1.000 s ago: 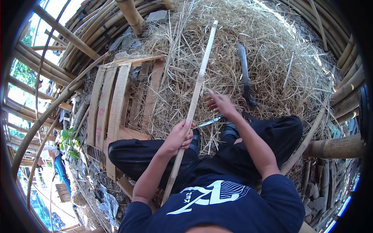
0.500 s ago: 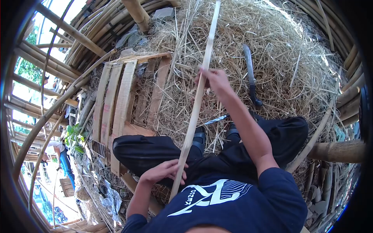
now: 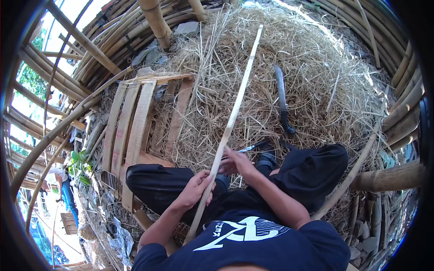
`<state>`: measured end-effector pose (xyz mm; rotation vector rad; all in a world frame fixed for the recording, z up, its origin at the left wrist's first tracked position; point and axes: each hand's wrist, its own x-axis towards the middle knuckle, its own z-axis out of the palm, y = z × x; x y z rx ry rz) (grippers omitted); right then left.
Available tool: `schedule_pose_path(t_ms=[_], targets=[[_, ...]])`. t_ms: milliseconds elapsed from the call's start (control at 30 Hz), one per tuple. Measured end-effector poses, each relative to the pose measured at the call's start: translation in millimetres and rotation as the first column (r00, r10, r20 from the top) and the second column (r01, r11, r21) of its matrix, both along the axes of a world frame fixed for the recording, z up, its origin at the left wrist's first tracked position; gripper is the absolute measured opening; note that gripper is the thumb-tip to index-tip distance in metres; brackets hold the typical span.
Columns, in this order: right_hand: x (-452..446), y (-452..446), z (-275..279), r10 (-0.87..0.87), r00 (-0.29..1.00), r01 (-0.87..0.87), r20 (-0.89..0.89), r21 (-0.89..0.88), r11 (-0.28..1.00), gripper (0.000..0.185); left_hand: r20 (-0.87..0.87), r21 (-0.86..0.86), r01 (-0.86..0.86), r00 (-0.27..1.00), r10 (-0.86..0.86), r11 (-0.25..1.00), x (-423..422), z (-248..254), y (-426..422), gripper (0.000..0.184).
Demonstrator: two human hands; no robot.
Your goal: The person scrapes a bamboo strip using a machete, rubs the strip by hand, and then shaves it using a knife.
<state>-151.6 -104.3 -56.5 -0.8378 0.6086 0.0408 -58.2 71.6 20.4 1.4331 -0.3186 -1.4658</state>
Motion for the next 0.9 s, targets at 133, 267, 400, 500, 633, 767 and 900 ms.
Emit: schedule_pose_path(t_ms=[133, 267, 400, 500, 633, 767, 900], targets=[[-0.3, 22.1, 12.1, -0.114, 0.956, 0.099, 0.269, 0.067, 0.993, 0.039, 0.088, -0.025, -0.074, 0.993, 0.076, 0.997, -10.4, -1.9, -9.5, 0.026], [8.2, 26.3, 34.7, -0.103, 0.938, 0.182, 0.332, -0.215, 0.960, 0.026, 0.095, -0.060, -0.147, 0.984, 0.152, 0.987, -13.9, 19.6, -5.2, 0.023], [13.3, 33.3, 48.3, -0.077, 0.945, 0.161, 0.316, -0.247, 0.956, 0.025, 0.149, -0.088, -0.187, 0.969, 0.199, 0.978, -13.3, 22.2, 5.1, 0.027], [20.0, 36.0, 50.5, -0.065, 0.946, 0.144, 0.318, -0.231, 0.962, 0.024, 0.202, -0.117, -0.208, 0.952, 0.228, 0.971, -12.8, 20.7, 8.3, 0.029], [29.7, 35.2, 60.5, -0.094, 0.930, 0.198, 0.356, -0.269, 0.943, 0.024, 0.319, -0.152, -0.214, 0.913, 0.253, 0.965, -5.6, 23.6, 3.2, 0.032], [40.8, 20.3, 71.9, -0.121, 0.910, 0.234, 0.397, -0.249, 0.940, 0.022, 0.229, -0.165, -0.206, 0.943, 0.241, 0.964, 0.7, 28.3, 3.1, 0.034], [56.3, -32.6, 85.7, -0.156, 0.875, 0.356, 0.457, -0.391, 0.849, 0.022, 0.227, -0.091, 0.002, 0.974, 0.019, 0.996, -2.2, 35.9, 12.8, 0.039]])
